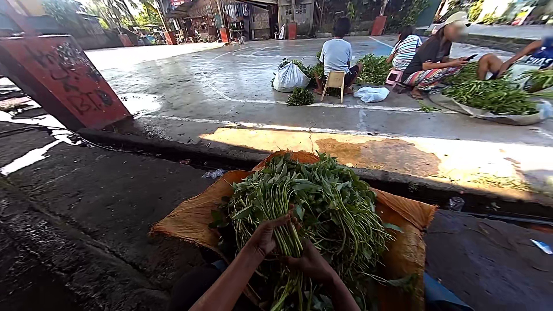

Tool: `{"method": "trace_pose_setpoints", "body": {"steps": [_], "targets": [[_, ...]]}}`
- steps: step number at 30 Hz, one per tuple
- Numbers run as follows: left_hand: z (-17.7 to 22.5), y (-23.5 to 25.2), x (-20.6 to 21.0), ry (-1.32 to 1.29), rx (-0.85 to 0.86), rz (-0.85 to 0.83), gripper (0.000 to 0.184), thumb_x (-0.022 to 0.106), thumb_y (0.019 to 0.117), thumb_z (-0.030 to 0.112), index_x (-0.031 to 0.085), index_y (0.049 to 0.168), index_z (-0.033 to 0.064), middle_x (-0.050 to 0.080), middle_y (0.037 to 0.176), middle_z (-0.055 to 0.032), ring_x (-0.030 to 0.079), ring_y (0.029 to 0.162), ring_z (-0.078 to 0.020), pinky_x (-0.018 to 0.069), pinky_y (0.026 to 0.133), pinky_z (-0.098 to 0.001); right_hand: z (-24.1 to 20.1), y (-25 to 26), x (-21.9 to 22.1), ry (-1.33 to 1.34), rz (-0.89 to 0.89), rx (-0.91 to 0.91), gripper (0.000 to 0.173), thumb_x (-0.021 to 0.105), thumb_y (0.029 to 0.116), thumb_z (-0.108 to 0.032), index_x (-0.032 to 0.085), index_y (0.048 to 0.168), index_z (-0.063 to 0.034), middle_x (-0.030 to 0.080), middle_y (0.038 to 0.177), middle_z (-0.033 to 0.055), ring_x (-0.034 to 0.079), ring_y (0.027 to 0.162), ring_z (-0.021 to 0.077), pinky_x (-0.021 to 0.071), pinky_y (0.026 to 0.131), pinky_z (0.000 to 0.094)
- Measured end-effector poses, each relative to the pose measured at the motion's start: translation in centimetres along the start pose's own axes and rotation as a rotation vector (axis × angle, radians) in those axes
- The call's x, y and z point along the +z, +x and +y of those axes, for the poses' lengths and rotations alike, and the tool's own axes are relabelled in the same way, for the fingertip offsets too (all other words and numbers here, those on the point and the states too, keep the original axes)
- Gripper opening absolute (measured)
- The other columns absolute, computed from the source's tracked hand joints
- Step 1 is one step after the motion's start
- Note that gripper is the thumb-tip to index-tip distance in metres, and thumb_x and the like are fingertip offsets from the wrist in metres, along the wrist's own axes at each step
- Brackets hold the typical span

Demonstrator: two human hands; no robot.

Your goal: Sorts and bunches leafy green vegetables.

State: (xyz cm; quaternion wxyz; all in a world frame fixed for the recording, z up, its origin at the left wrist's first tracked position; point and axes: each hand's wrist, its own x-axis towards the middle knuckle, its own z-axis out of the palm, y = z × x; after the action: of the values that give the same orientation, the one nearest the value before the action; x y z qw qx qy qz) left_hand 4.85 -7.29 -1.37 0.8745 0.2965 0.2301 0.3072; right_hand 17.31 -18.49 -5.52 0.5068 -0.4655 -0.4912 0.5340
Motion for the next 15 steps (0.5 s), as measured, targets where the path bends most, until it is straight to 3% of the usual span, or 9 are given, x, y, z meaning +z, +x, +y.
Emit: {"method": "trace_pose_setpoints", "body": {"steps": [2,3,4,6,8,9,11,13,15], "targets": [[0.3,-0.2,0.3,0.040,0.009,0.042,0.027,0.055,0.0917,-0.007,0.058,0.117,-0.0002,0.070,0.089,-0.0102,0.072,0.079,-0.0200,0.0633,0.079,-0.0354,0.1,0.1,-1.7,-0.124,-0.095,-0.045,0.061,0.081,0.0848,-0.032,0.057,0.130,0.0008,0.070,0.116,0.0043,0.068,0.105,0.0073,0.0563,0.096,0.0297],[0.5,-0.2,0.3,0.055,0.023,0.059,0.025,0.054,0.0920,-0.007,0.057,0.116,-0.0002,0.070,0.088,-0.0100,0.072,0.077,-0.0194,0.0634,0.076,-0.0343,0.2,0.0,-3.1,-0.212,-0.072,-0.070,0.072,0.075,0.0866,-0.047,0.055,0.136,0.0009,0.066,0.126,0.0085,0.064,0.114,0.0120,0.0538,0.100,0.0336],[0.8,-0.3,0.3,0.067,0.042,0.080,0.023,0.053,0.0938,-0.008,0.057,0.115,-0.0005,0.070,0.087,-0.0105,0.072,0.076,-0.0197,0.0633,0.075,-0.0343,0.2,-0.1,-4.8,-0.314,0.041,-0.072,0.073,0.065,0.0916,-0.051,0.054,0.142,0.0008,0.061,0.135,0.0151,0.061,0.121,0.0208,0.0512,0.102,0.0396],[1.3,-0.3,0.1,0.080,0.090,0.117,0.019,0.050,0.0963,-0.007,0.058,0.113,-0.0013,0.071,0.086,-0.0124,0.072,0.076,-0.0210,0.0633,0.073,-0.0344,0.5,-0.1,-8.7,-0.542,0.463,0.002,0.049,0.054,0.1033,-0.034,0.058,0.139,0.0007,0.059,0.135,0.0232,0.059,0.123,0.0345,0.0485,0.105,0.0497],[1.5,-0.1,-0.1,0.086,0.118,0.165,0.016,0.048,0.1001,-0.006,0.059,0.111,-0.0018,0.071,0.086,-0.0134,0.072,0.076,-0.0211,0.0630,0.072,-0.0335,1.8,-0.3,-12.7,-0.772,0.824,0.160,0.041,0.058,0.1031,-0.024,0.060,0.134,0.0038,0.060,0.132,0.0288,0.057,0.124,0.0457,0.0427,0.105,0.0623],[1.5,0.0,-0.1,0.090,0.124,0.186,0.015,0.048,0.1012,-0.005,0.059,0.110,-0.0016,0.071,0.086,-0.0134,0.072,0.076,-0.0208,0.0628,0.072,-0.0333,2.3,-0.6,-14.3,-0.851,0.853,0.293,0.042,0.056,0.1035,-0.022,0.057,0.138,0.0025,0.059,0.135,0.0280,0.055,0.128,0.0459,0.0393,0.108,0.0642],[1.1,0.3,-0.3,0.104,0.122,0.228,0.014,0.050,0.1016,-0.004,0.059,0.112,-0.0017,0.070,0.086,-0.0138,0.072,0.076,-0.0207,0.0623,0.072,-0.0335,2.2,-1.0,-16.2,-0.936,0.727,0.528,0.043,0.054,0.1041,-0.021,0.054,0.144,-0.0040,0.062,0.136,0.0216,0.057,0.129,0.0401,0.0395,0.109,0.0613],[0.7,0.6,-0.4,0.133,0.103,0.259,0.014,0.054,0.1007,-0.003,0.059,0.114,-0.0026,0.071,0.087,-0.0143,0.072,0.077,-0.0212,0.0623,0.073,-0.0338,1.3,-1.5,-16.1,-0.949,0.668,0.504,0.035,0.056,0.1028,-0.016,0.064,0.135,-0.0055,0.069,0.126,0.0181,0.064,0.121,0.0353,0.0455,0.106,0.0552],[0.4,0.8,-0.4,0.163,0.099,0.268,0.014,0.057,0.0994,-0.003,0.060,0.113,-0.0034,0.071,0.088,-0.0151,0.072,0.078,-0.0221,0.0623,0.074,-0.0344,0.0,-2.0,-14.9,-0.946,0.711,0.317,0.028,0.060,0.1010,-0.015,0.071,0.125,-0.0037,0.072,0.118,0.0181,0.067,0.113,0.0347,0.0486,0.103,0.0543]]}}
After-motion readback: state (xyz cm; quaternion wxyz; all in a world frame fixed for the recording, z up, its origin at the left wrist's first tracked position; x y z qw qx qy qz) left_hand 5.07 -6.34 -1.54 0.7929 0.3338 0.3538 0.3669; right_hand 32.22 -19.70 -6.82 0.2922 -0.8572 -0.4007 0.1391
